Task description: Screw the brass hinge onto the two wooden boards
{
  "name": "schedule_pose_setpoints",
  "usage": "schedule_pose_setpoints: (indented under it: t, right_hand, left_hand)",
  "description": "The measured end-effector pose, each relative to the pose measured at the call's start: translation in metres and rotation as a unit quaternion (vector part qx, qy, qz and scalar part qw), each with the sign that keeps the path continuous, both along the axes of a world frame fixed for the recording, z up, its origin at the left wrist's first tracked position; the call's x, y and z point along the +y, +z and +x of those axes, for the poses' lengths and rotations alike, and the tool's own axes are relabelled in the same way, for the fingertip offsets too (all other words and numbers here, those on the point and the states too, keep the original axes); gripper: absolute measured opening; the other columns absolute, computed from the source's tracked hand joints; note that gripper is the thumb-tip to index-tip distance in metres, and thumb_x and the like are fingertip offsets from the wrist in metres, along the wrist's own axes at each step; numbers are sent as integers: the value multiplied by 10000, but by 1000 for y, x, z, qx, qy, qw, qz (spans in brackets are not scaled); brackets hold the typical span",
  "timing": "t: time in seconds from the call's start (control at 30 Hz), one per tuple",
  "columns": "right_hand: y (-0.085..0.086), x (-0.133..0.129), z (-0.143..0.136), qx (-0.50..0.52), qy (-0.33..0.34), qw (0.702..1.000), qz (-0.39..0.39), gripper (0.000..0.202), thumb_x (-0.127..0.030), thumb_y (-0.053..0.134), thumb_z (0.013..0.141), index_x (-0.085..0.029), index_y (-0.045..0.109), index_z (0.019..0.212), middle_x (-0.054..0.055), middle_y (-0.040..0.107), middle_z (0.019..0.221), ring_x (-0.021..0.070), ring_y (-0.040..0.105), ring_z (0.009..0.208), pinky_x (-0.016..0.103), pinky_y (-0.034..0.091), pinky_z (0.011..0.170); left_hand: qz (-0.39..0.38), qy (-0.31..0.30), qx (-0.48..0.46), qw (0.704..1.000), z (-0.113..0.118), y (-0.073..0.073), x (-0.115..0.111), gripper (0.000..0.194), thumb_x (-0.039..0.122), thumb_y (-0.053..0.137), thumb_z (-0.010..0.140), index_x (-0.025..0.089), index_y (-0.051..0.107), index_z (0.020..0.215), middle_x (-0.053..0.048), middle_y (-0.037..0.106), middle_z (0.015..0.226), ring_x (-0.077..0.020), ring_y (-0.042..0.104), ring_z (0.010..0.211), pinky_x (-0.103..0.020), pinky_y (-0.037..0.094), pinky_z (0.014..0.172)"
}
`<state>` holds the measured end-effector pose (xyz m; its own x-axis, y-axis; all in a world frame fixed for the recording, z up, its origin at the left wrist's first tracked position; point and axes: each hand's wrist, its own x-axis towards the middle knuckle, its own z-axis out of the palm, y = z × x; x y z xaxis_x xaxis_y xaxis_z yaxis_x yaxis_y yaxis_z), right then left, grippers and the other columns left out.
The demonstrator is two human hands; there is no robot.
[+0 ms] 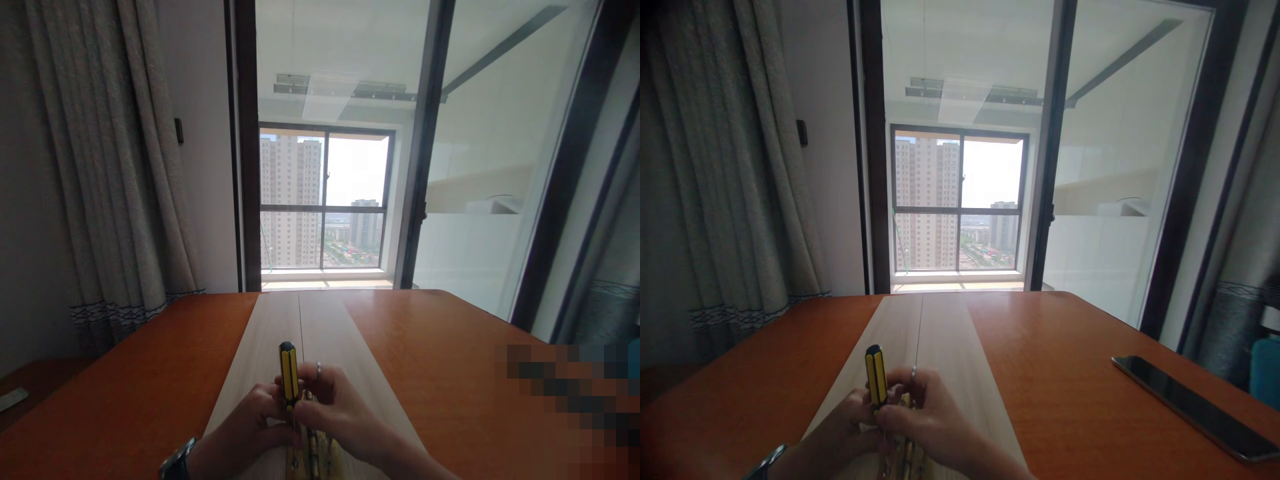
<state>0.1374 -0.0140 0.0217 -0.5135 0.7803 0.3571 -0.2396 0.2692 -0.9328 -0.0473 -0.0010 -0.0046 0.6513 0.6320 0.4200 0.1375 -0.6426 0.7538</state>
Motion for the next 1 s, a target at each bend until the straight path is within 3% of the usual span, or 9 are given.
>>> schedule_pose_setpoints:
  t: [0.13,0.3,0.43,0.57,0.7,0.83,1.0]
  right_hand:
    - [1,0,-3,3,-34,999,38,333,-384,871,617,-167,772,848,38,659,878,184,597,825,294,465,766]
    - [3,0,-2,3,-20,999,32,301,-396,838,669,-167,789,858,38,692,811,182,620,784,301,472,757]
    - [0,2,4,-22,-6,1000,0,404,-466,806,705,-153,771,957,56,714,825,181,635,752,306,492,723]
    - [-5,5,8,-13,-8,999,-34,549,-472,841,660,-157,713,1092,91,719,969,223,659,886,353,499,811]
    - [-5,5,5,-2,-14,1000,-17,461,-457,858,634,-140,732,944,54,675,841,195,619,826,332,470,792]
    - [2,3,1,24,13,999,22,343,-372,909,546,-148,706,708,-2,601,744,147,547,745,264,430,698]
    - [1,5,2,6,-9,1000,-6,312,-318,895,577,-140,724,768,-2,653,708,139,577,680,255,444,647]
  left_hand:
    - [7,-15,-42,999,5,1,0,459,613,656,783,172,781,768,-105,714,910,-260,615,1008,-343,451,923]
    - [-30,-6,-42,999,5,2,-3,365,532,753,735,172,789,779,-106,709,976,-256,610,992,-332,452,911]
    - [-83,44,-12,996,-1,5,-9,309,461,814,688,163,783,765,-79,684,992,-241,585,976,-318,448,890]
    - [-116,68,34,990,-4,4,-12,275,426,776,734,166,777,824,-54,659,982,-212,559,928,-299,443,852]
    - [-110,75,-7,991,-3,1,-10,300,416,818,679,137,751,766,-63,675,972,-231,579,958,-296,442,854]
    - [-105,48,-8,993,2,7,-11,261,397,800,713,144,754,758,-67,696,976,-234,596,963,-303,449,867]
    - [-106,29,-5,994,4,15,-14,173,318,810,708,154,762,735,-60,698,989,-238,602,978,-300,451,879]
